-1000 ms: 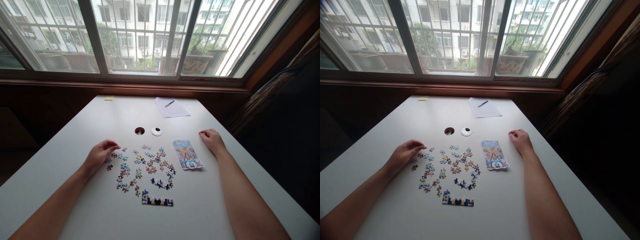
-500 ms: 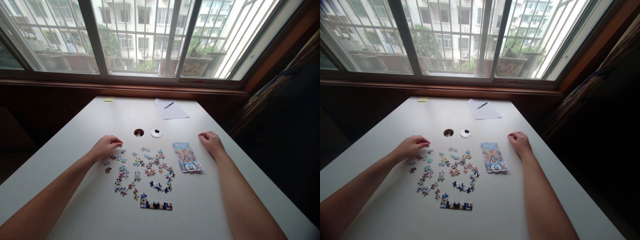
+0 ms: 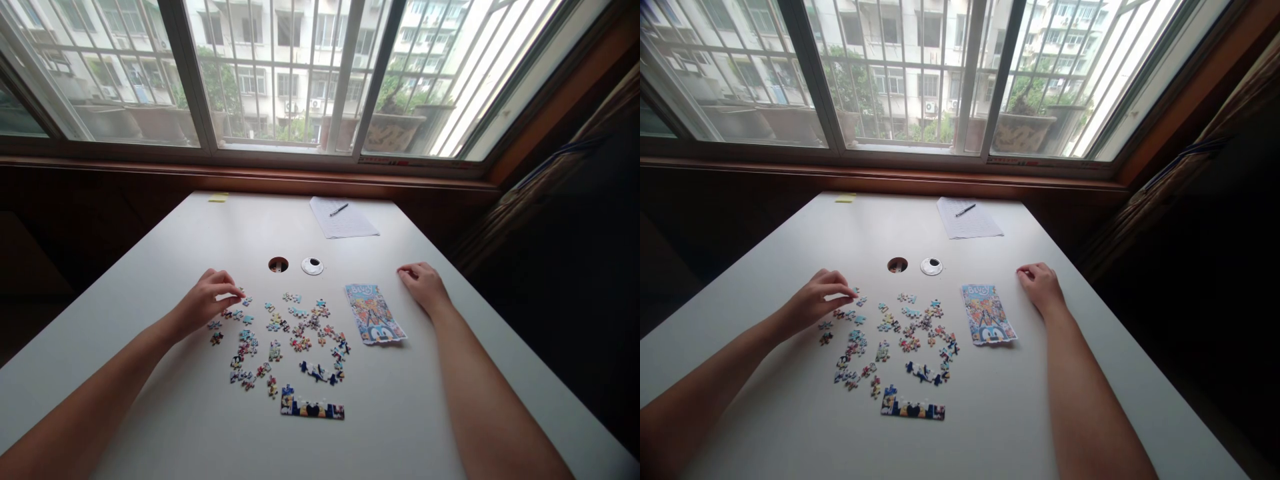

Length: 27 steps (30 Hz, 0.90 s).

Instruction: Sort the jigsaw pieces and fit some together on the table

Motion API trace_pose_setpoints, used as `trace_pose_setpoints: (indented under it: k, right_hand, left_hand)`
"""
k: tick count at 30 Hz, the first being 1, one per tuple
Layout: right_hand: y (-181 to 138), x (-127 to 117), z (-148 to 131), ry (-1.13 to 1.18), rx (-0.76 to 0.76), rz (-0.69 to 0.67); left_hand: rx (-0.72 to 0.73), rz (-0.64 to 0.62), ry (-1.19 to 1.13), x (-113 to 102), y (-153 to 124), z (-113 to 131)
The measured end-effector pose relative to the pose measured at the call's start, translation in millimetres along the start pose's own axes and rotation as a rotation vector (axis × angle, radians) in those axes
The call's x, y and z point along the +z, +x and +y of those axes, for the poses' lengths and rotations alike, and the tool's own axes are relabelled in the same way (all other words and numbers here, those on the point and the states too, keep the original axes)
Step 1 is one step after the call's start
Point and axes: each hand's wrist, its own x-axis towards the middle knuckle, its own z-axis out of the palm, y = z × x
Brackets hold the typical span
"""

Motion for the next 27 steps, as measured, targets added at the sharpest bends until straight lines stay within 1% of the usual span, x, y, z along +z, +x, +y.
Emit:
trace_pose_setpoints:
  k: [3,6,13,20,24,27]
  right_hand:
    - [0,0,1,-0.002,0.001,-0.002]
    - [0,1,2,-0.006,0.0,-0.004]
    - [0,1,2,-0.008,-0.004,-0.002]
    - [1,2,4,-0.01,-0.004,0.001]
    - [1,3,5,-0.005,-0.005,0.003]
    - [1,3,6,-0.004,-0.006,0.002]
  left_hand:
    - [0.071,-0.098,0.028,5,-13,7]
    - [0.067,-0.153,0.056,11,-20,14]
    - [0.046,-0.182,0.1,13,-16,21]
    - [0.049,-0.242,0.124,11,-8,28]
    - [0.004,-0.264,0.116,11,-5,32]
    - [-0.028,-0.263,0.099,12,-5,30]
